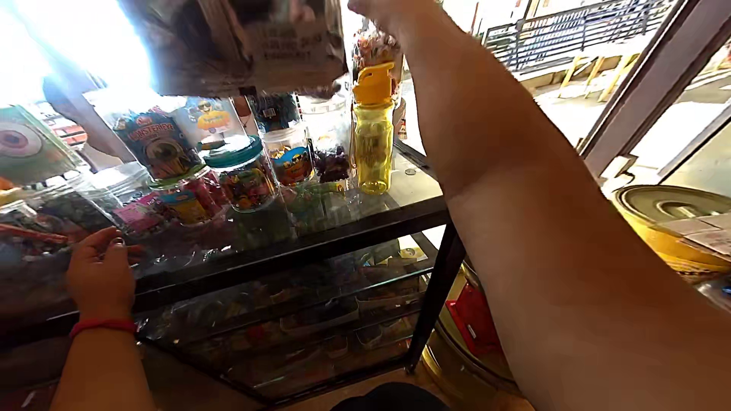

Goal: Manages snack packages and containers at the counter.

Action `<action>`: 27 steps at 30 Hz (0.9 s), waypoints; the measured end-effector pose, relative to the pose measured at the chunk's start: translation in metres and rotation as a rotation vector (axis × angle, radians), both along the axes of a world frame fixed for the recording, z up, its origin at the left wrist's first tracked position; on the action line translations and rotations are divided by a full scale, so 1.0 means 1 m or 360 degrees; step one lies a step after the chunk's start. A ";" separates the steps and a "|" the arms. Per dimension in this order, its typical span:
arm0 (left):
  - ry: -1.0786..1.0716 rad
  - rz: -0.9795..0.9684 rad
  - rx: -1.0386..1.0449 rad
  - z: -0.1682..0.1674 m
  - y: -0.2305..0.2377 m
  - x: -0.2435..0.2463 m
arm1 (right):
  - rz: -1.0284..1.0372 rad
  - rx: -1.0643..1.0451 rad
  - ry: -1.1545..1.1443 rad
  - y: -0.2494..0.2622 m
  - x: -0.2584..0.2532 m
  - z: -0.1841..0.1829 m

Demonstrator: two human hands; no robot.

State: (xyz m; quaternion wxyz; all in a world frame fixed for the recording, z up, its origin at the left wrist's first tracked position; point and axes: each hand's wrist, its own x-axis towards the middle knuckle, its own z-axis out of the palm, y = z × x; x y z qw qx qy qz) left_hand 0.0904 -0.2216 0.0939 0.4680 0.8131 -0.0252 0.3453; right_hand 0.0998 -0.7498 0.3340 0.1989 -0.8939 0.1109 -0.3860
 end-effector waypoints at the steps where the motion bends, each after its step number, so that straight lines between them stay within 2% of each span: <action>1: -0.0012 -0.0018 -0.0010 0.002 -0.001 0.000 | -0.0066 0.0014 0.0029 0.005 -0.005 0.007; 4: -0.0004 -0.0030 -0.0039 0.002 -0.003 -0.003 | -0.0249 0.0095 0.0210 0.025 -0.017 0.016; 10: -0.0020 -0.0038 -0.0034 0.002 -0.008 -0.006 | -0.0412 0.0201 0.0137 0.020 0.019 0.016; 13: -0.0070 -0.0085 -0.0034 -0.002 -0.004 -0.003 | -0.0400 0.0308 0.0131 0.016 0.022 0.016; 17: -0.0116 -0.0131 -0.0112 -0.005 -0.001 0.000 | -0.0304 0.0122 0.0393 0.006 0.016 0.019; 20: -0.0092 -0.0088 -0.0103 -0.006 -0.002 -0.002 | -0.0251 0.0191 0.0263 -0.001 0.005 0.013; 24: -0.0214 0.0029 0.0016 -0.013 -0.001 -0.004 | -0.0084 0.0494 -0.0152 -0.021 -0.019 -0.006; 27: -0.0402 0.0073 -0.0069 -0.012 -0.028 -0.021 | -0.0068 0.0674 -0.0277 -0.051 -0.036 -0.019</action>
